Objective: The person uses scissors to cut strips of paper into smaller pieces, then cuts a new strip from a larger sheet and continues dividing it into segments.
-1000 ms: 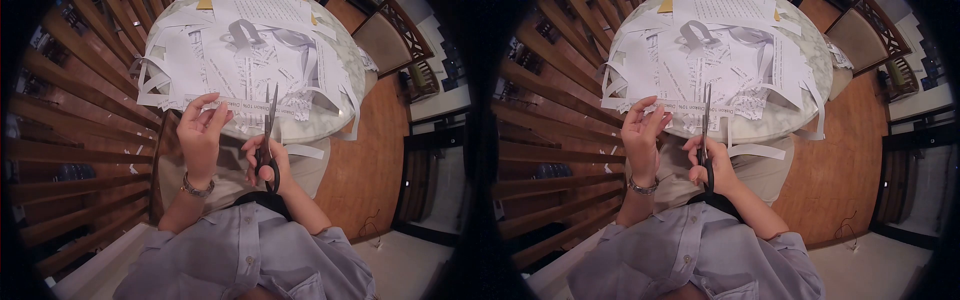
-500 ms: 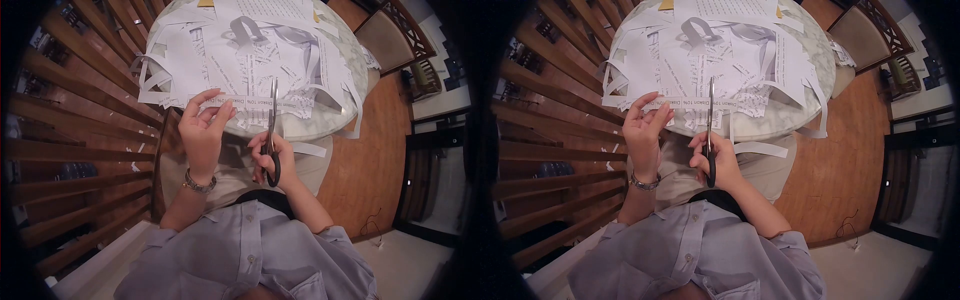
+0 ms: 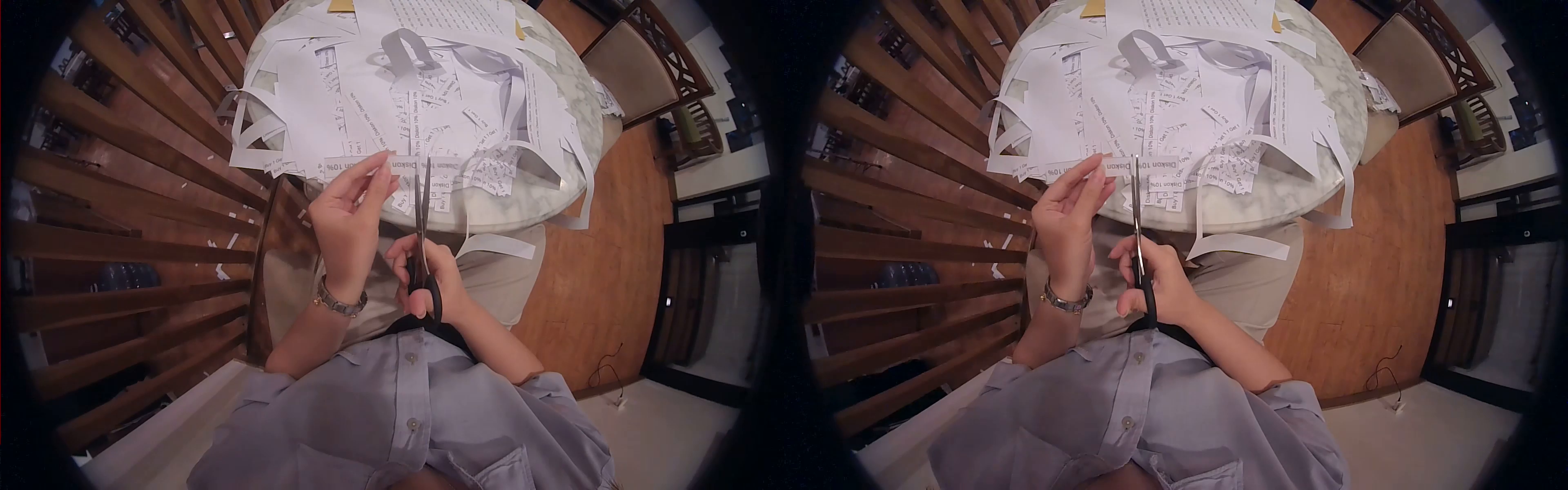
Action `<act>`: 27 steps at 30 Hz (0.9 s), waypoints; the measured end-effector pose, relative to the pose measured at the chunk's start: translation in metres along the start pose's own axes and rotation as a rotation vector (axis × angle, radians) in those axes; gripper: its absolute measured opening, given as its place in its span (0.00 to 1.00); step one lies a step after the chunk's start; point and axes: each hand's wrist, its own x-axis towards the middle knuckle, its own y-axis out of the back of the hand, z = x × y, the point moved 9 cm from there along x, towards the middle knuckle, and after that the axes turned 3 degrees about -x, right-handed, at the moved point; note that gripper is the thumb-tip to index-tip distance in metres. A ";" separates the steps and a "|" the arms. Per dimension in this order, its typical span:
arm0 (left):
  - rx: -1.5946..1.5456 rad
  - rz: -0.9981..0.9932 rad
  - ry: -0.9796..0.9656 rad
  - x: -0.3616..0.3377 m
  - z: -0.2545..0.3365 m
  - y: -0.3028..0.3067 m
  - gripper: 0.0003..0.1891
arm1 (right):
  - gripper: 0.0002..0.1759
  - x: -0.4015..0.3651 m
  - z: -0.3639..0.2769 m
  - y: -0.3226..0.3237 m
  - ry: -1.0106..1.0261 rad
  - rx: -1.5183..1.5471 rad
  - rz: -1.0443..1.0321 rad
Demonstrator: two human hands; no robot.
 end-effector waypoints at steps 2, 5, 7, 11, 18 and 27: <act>0.029 -0.022 -0.012 -0.003 -0.001 -0.002 0.10 | 0.38 0.004 0.000 0.002 0.023 0.016 0.010; 0.041 -0.052 0.027 -0.006 -0.003 -0.005 0.11 | 0.38 0.007 -0.003 0.004 0.048 0.044 0.020; 0.048 -0.058 0.034 -0.006 -0.004 -0.005 0.11 | 0.38 0.007 -0.005 0.004 0.048 0.057 0.020; 0.059 -0.051 0.047 -0.006 -0.004 -0.006 0.11 | 0.37 0.008 -0.008 0.003 0.017 0.102 0.009; 0.059 -0.047 0.025 -0.006 -0.004 -0.005 0.10 | 0.35 0.009 -0.008 0.005 0.003 0.114 0.014; 0.124 -0.076 0.034 -0.002 -0.010 -0.008 0.10 | 0.27 0.009 -0.014 0.012 -0.041 0.086 0.046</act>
